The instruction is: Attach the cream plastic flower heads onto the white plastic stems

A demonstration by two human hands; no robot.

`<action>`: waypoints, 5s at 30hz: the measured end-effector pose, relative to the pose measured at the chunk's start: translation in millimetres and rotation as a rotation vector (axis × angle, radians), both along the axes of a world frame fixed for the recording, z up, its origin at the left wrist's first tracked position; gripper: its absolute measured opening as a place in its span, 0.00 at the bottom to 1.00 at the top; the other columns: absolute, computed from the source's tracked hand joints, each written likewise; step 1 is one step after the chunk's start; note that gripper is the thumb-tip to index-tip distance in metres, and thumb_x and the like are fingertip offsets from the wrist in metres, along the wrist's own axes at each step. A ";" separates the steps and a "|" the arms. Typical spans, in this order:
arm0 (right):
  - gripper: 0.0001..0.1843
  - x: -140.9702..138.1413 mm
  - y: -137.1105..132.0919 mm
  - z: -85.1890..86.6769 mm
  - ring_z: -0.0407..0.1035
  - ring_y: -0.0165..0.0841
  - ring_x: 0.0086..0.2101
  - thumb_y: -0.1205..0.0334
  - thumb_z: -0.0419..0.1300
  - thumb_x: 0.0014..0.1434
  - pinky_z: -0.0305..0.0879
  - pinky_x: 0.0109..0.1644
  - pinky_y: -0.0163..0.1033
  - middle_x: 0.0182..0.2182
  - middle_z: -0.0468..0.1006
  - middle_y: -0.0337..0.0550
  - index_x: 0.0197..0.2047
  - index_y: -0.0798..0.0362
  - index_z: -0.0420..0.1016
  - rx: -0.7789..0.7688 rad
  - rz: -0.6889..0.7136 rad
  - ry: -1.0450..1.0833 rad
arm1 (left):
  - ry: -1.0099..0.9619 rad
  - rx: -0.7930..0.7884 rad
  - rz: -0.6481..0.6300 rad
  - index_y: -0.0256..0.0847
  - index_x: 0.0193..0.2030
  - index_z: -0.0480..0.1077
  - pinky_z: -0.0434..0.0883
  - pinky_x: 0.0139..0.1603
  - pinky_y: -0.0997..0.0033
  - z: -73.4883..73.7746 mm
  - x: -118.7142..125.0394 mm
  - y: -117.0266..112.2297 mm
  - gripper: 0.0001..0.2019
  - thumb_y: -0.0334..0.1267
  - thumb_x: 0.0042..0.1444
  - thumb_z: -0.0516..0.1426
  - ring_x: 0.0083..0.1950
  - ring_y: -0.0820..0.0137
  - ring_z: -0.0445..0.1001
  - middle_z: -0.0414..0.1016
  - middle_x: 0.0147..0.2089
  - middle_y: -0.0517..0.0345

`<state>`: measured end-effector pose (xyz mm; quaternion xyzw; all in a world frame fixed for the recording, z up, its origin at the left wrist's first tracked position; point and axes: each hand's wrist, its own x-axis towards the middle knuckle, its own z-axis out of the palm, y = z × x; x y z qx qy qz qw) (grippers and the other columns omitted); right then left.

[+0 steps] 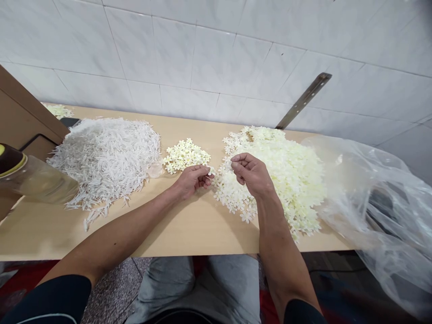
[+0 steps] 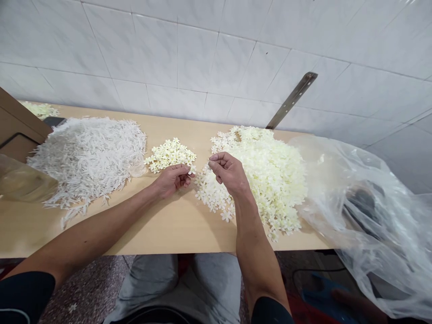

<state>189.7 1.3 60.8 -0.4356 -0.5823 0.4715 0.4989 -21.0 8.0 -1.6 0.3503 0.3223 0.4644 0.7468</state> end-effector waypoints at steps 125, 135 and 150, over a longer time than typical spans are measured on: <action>0.12 -39.4 15.5 -15.2 0.69 0.33 0.30 0.52 0.64 0.63 0.67 0.39 0.40 0.36 0.79 0.47 0.43 0.52 0.79 0.667 -0.168 -0.643 | 0.118 0.145 0.156 0.37 0.29 0.71 0.66 0.27 0.74 13.4 -5.5 6.0 0.17 0.47 0.49 0.70 0.24 0.74 0.71 0.72 0.24 0.57; 0.07 -45.9 13.6 -19.6 0.75 0.36 0.36 0.58 0.64 0.63 0.68 0.43 0.40 0.36 0.84 0.43 0.39 0.48 0.84 0.473 -0.099 -0.633 | -0.007 0.041 0.090 0.36 0.34 0.73 0.61 0.23 0.73 4.6 -0.6 8.5 0.16 0.48 0.51 0.68 0.24 0.77 0.69 0.75 0.31 0.56; 0.12 -38.8 7.6 -11.4 0.75 0.35 0.30 0.49 0.64 0.63 0.64 0.35 0.38 0.33 0.85 0.40 0.36 0.47 0.85 0.335 -0.092 -0.622 | 0.013 0.101 0.053 0.34 0.33 0.75 0.63 0.24 0.75 6.2 -2.8 7.5 0.17 0.48 0.51 0.69 0.25 0.78 0.70 0.75 0.34 0.55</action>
